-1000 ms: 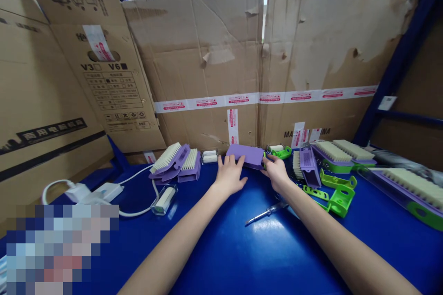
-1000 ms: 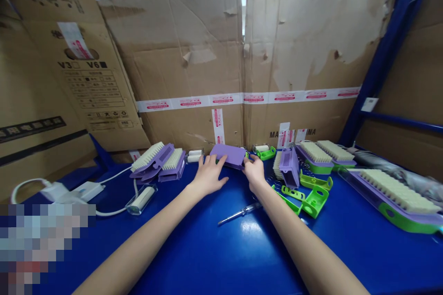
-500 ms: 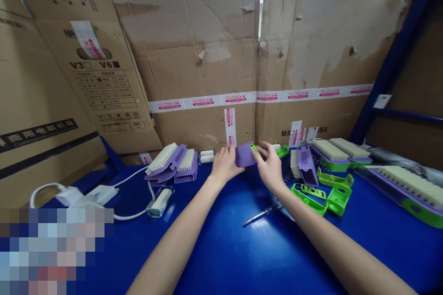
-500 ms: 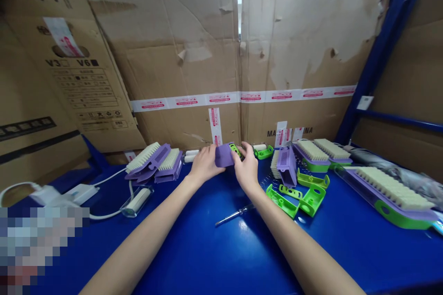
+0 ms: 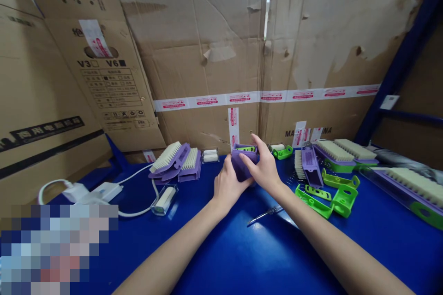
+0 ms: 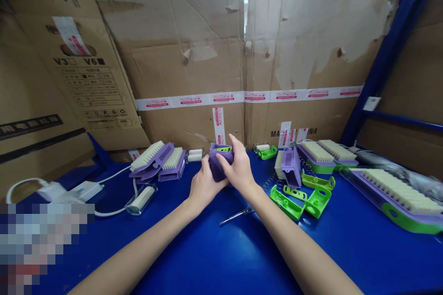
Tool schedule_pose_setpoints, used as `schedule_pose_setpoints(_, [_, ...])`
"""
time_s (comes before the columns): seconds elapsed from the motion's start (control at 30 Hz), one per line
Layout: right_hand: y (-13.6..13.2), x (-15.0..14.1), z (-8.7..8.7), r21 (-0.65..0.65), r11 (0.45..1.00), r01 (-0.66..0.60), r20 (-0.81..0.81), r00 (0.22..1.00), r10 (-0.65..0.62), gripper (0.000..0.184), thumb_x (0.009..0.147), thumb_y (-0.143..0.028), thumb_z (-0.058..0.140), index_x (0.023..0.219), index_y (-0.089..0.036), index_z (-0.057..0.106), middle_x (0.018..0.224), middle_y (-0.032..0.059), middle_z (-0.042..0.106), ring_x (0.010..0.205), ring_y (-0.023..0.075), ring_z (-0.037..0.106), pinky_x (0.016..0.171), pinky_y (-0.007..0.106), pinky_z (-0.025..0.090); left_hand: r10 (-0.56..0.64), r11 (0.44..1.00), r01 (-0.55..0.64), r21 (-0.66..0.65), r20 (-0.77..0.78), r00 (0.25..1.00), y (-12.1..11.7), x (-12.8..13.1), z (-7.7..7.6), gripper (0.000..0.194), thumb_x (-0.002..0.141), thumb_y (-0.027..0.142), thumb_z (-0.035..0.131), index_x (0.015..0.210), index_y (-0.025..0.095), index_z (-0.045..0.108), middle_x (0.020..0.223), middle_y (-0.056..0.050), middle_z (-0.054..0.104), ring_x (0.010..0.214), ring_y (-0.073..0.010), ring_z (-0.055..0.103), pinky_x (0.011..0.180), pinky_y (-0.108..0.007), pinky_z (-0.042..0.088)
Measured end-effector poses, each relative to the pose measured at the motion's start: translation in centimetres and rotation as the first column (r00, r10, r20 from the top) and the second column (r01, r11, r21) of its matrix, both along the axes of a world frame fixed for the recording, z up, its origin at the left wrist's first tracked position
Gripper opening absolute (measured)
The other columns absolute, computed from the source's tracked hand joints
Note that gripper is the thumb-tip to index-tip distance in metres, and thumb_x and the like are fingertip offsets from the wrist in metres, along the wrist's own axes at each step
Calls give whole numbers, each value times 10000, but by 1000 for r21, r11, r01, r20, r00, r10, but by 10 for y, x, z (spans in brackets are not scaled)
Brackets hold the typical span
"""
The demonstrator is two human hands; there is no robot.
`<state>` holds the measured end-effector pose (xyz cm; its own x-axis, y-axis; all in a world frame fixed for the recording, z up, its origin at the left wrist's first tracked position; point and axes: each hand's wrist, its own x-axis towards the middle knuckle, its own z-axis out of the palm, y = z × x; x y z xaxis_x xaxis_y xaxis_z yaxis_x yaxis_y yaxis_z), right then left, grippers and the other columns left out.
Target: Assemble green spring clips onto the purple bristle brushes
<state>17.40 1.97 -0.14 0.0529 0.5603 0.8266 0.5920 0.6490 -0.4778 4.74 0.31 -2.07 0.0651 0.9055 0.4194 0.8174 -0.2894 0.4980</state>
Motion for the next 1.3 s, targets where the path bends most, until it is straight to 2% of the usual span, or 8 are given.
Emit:
schedule_pose_setpoints(0.23, [1,12,-3,-26,999,-27,-45,999,26,536,731,-378,674,1205,-217,484,1134,100,574,1039,245,568,880,407,492,-82,964,73,257,22,996,6,-7,-18,808,691,454,681,1303,171,237,1215,-170,489,1114,-296,534,833,-405,475])
schedule_pose_setpoints(0.33, [-2,12,-1,-85,988,-131,-46,991,127,566,718,-369,687,1221,-229,467,1099,81,609,993,231,600,867,394,500,-82,860,75,505,-7,997,6,-10,-12,836,682,448,692,1326,163,242,1265,-195,407,1208,-323,425,936,-471,405])
schedule_pose_setpoints(0.4, [-3,10,0,-103,980,-169,-35,985,166,520,721,-345,680,1193,-228,495,1095,76,620,989,229,607,873,391,496,-68,803,121,583,-113,991,5,-14,-3,742,700,430,679,1312,197,330,1307,-185,356,1249,-341,359,999,-521,319])
schedule_pose_setpoints(0.57, [-5,5,2,-120,963,-240,-53,971,235,520,723,-312,661,1209,-226,494,1149,77,610,1030,223,602,903,383,484,-134,837,265,479,-291,947,1,-19,29,510,712,376,657,1192,264,525,1312,-121,374,1231,-311,359,1029,-509,261])
schedule_pose_setpoints(0.77, [-6,5,2,-172,954,-244,-62,970,237,539,714,-311,677,1211,-223,489,1145,77,617,1041,225,603,917,384,479,-246,923,332,198,-361,900,-3,-19,63,454,671,318,670,1111,266,573,1212,-80,471,1183,-285,387,1009,-452,302])
schedule_pose_setpoints(0.9, [-8,4,3,-174,957,-230,-50,973,225,518,721,-309,673,1199,-218,494,1132,79,623,1035,226,605,918,394,476,-302,926,363,104,-375,877,-4,-22,73,411,680,316,670,1079,274,582,1194,-72,476,1154,-292,401,996,-466,306])
schedule_pose_setpoints(1.17, [-9,6,3,-161,958,-237,-22,971,237,522,755,-333,650,1226,-200,466,1173,97,601,1081,230,583,918,389,473,-286,929,351,115,-374,882,-9,-39,97,372,689,444,676,973,228,572,1073,-45,515,1041,-245,451,915,-406,370])
schedule_pose_setpoints(1.3, [-8,6,2,-161,959,-233,-25,972,232,521,750,-339,658,1218,-213,469,1175,94,598,1086,235,581,923,400,472,-333,924,379,53,-376,865,-10,-41,99,319,715,445,653,947,234,596,1059,-39,515,1037,-240,458,898,-393,383])
